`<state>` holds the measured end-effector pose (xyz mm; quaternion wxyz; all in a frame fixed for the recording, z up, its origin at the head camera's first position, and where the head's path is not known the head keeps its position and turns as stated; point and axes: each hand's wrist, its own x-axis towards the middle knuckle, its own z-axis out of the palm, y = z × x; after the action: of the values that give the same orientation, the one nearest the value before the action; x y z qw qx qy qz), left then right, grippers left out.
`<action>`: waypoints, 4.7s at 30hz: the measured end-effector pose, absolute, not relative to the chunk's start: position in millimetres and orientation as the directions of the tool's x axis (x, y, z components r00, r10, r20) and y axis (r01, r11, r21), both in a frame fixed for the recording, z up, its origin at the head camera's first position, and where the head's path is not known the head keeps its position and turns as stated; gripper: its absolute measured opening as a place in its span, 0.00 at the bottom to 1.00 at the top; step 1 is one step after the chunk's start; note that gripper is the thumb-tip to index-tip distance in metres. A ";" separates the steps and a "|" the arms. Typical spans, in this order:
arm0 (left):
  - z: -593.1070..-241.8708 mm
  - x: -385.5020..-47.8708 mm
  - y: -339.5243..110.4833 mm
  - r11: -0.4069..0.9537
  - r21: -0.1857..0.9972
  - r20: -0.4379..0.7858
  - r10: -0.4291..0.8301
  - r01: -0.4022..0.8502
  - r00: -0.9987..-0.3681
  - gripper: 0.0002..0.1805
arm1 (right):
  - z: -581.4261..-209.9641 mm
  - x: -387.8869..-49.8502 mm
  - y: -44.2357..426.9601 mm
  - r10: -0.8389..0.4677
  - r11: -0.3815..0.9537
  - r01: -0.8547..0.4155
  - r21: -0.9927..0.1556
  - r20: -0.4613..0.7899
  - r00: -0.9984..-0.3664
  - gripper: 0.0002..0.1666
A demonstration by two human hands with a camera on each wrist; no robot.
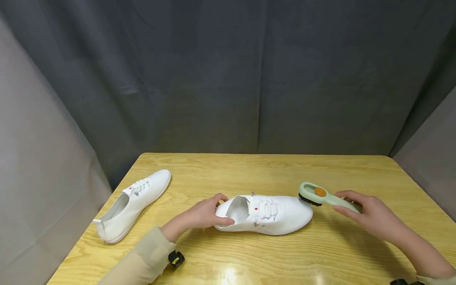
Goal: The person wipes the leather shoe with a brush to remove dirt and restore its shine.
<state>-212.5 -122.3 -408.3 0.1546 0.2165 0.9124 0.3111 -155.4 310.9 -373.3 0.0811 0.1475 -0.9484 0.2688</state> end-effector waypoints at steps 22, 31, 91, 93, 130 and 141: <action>-400.2 -215.0 -102.7 0.406 0.890 0.070 0.327 0.207 -0.942 0.19 | -371.2 -154.5 322.4 -0.208 0.802 -0.339 -0.492 0.303 -0.930 0.17; -400.5 -218.6 -93.6 0.483 0.848 0.090 0.270 0.216 -0.959 0.36 | -370.1 -154.5 321.7 -0.209 0.803 -0.337 -0.492 0.297 -0.932 0.17; -398.2 -212.9 -114.6 0.366 0.862 0.104 0.550 0.351 -0.829 0.42 | -357.9 -152.5 288.5 -0.237 0.754 -0.400 -0.522 0.352 -0.906 0.19; -397.2 -212.3 -115.2 0.343 0.864 0.113 0.580 0.368 -0.807 0.44 | -356.8 -153.4 279.9 -0.255 0.741 -0.420 -0.524 0.358 -0.898 0.19; -406.0 -206.6 -124.2 0.128 0.960 0.113 0.633 0.248 -0.765 0.47 | -357.9 -160.0 120.5 -0.477 0.687 -0.694 -0.215 0.588 -0.654 0.22; -404.6 -210.0 -125.1 0.159 0.960 0.082 0.632 0.232 -0.771 0.49 | -360.4 -159.4 138.9 -0.450 0.620 -0.747 -0.239 0.671 -0.589 0.21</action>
<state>-210.0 -125.1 -404.6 0.1725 0.2911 0.7415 0.5794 -159.4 138.9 -360.4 0.2874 0.3508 -0.8530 0.2583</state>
